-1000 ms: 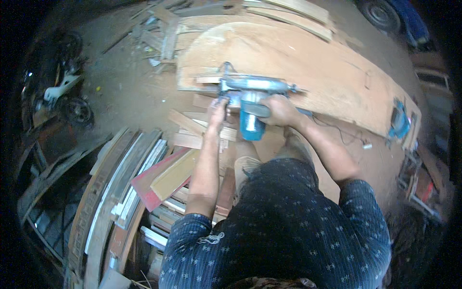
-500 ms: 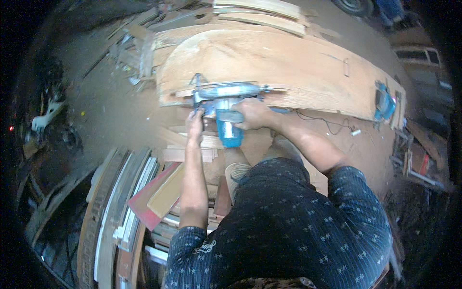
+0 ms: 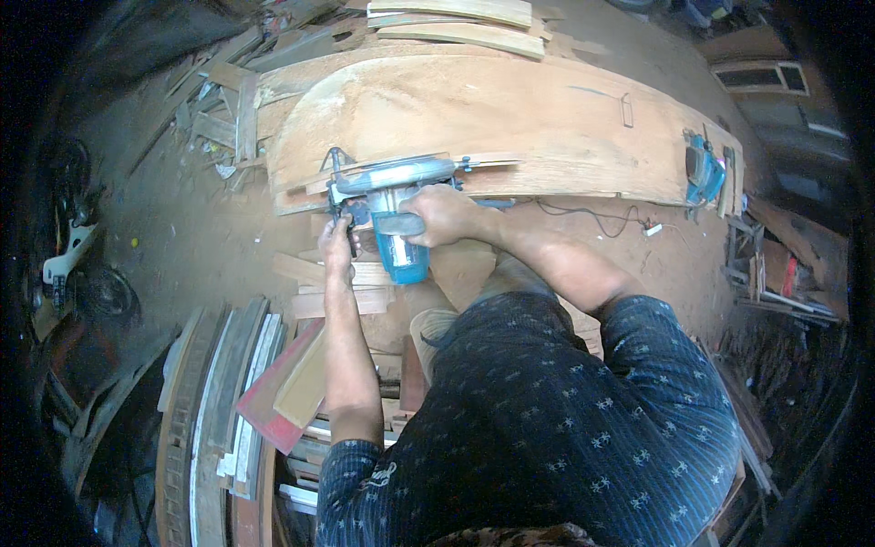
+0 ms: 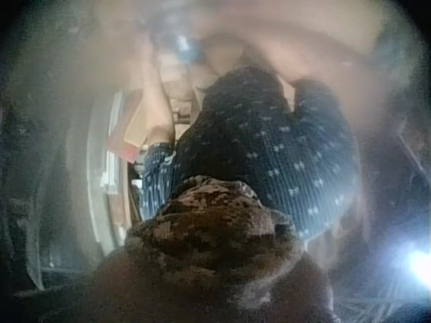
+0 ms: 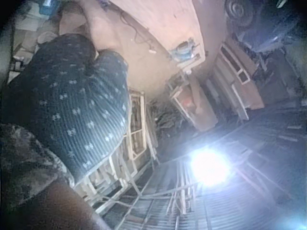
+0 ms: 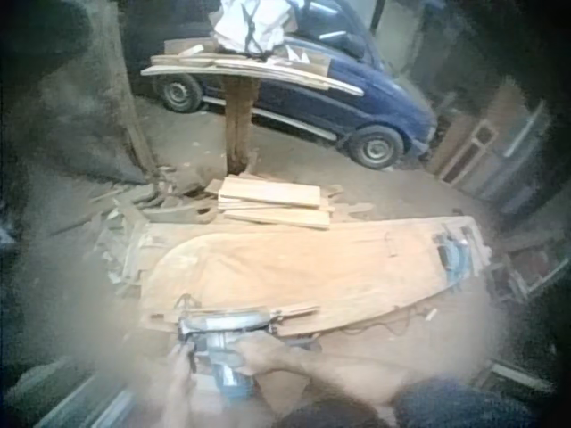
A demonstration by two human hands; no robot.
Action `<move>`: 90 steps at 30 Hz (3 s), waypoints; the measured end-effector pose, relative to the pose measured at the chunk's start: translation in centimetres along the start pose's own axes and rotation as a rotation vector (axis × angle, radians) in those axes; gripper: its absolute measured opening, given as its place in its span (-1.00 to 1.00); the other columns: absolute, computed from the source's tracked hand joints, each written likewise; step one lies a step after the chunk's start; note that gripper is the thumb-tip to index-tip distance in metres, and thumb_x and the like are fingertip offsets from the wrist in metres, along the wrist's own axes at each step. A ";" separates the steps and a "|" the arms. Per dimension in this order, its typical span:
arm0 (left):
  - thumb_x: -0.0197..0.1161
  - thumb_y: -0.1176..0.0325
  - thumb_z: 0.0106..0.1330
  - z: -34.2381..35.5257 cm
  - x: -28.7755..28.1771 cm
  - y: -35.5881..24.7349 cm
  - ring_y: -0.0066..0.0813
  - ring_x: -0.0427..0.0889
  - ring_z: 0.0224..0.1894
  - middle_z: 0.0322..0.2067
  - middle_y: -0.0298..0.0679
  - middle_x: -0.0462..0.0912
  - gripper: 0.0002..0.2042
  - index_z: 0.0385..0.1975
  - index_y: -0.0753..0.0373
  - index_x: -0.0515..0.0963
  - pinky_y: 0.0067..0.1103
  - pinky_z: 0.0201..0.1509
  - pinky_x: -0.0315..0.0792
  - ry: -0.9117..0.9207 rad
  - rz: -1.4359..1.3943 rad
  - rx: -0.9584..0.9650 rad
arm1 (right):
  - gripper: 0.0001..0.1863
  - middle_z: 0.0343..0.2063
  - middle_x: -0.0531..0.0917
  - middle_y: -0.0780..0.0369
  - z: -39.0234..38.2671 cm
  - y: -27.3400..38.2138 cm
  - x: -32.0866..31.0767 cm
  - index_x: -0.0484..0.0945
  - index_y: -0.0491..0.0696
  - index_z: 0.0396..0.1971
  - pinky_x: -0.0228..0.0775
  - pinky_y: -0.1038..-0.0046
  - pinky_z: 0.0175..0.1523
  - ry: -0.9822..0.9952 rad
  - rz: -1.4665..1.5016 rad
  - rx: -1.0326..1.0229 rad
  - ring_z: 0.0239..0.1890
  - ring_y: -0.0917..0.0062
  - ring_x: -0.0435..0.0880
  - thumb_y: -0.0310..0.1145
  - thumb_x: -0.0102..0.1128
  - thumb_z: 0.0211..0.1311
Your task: The person uses a circular saw to cut several pieces of wood on a workbench. They handle the wood pieces, align them, and make cuts, occasionally inspecting the results. The person also uses a hammer to tap a small piece of wood.
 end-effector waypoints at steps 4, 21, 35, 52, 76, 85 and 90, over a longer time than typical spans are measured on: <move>0.32 0.15 0.35 0.6 -0.5 0.3 -0.69 0.42 -0.69 -0.60 -0.44 0.53 -0.76 -0.25 0.20 0.58 -0.67 -0.65 0.30 0.025 0.060 0.030 | -0.72 -0.43 0.73 0.01 0.2 0.6 -0.5 0.70 0.00 -0.38 0.55 0.03 -0.15 0.038 0.019 0.035 -0.29 0.02 0.72 -0.12 0.39 -0.01; 0.39 0.21 0.30 0.3 -1.1 -0.9 -0.75 0.41 -0.62 -0.53 -0.46 0.53 -0.73 -0.17 0.26 0.57 -0.70 -0.62 0.28 -0.004 0.034 0.002 | -0.72 -0.41 0.72 0.03 0.9 2.0 -0.1 0.66 -0.06 -0.39 0.51 0.11 -0.14 0.017 0.024 0.020 -0.27 0.05 0.71 -0.21 0.48 -0.01; 0.36 0.15 0.33 1.1 -3.2 -1.9 -0.74 0.39 -0.66 -0.55 -0.47 0.51 -0.75 -0.19 0.18 0.57 -0.70 -0.65 0.26 -0.004 0.070 -0.012 | -0.69 -0.44 0.71 -0.01 3.0 3.7 0.1 0.67 -0.07 -0.39 0.51 0.07 -0.15 0.041 0.029 0.040 -0.30 0.02 0.70 -0.15 0.46 -0.03; 0.32 0.22 0.35 2.2 -6.3 -2.4 -0.73 0.41 -0.64 -0.55 -0.47 0.51 -0.83 -0.26 0.17 0.57 -0.69 -0.61 0.29 0.012 0.010 0.038 | -0.63 -0.47 0.70 -0.01 5.4 5.8 1.0 0.63 -0.11 -0.43 0.51 0.08 -0.18 0.071 -0.001 0.042 -0.33 0.04 0.71 -0.10 0.49 0.01; 0.31 0.23 0.36 3.0 -10.0 -3.4 -0.74 0.40 -0.63 -0.55 -0.47 0.51 -0.82 -0.23 0.20 0.59 -0.70 -0.61 0.27 -0.016 -0.005 0.019 | -0.55 -0.42 0.69 -0.05 8.2 8.1 2.6 0.63 -0.15 -0.38 0.52 0.08 -0.11 0.104 -0.009 0.017 -0.27 0.02 0.71 -0.03 0.47 0.03; 0.30 0.21 0.36 2.8 -12.1 -5.3 -0.74 0.40 -0.63 -0.56 -0.48 0.49 -0.82 -0.24 0.17 0.60 -0.70 -0.61 0.28 -0.038 0.043 -0.021 | -0.51 -0.45 0.69 -0.05 10.3 9.1 4.2 0.66 -0.15 -0.31 0.53 0.07 -0.11 0.121 -0.018 0.041 -0.28 0.01 0.71 0.02 0.45 0.03; 0.30 0.18 0.35 3.8 -14.1 -5.3 -0.74 0.41 -0.63 -0.58 -0.48 0.48 -0.81 -0.27 0.17 0.59 -0.69 -0.61 0.29 -0.048 0.060 0.004 | -0.50 -0.45 0.70 -0.08 11.9 10.2 4.7 0.68 -0.13 -0.27 0.56 0.09 -0.12 0.155 -0.004 0.058 -0.30 0.00 0.72 0.04 0.45 0.03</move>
Point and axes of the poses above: each hand's wrist, its own z-axis towards the middle knuckle, its own x-axis out of the palm, y = z × x, the point moved 3 cm from there along z, towards the middle knuckle
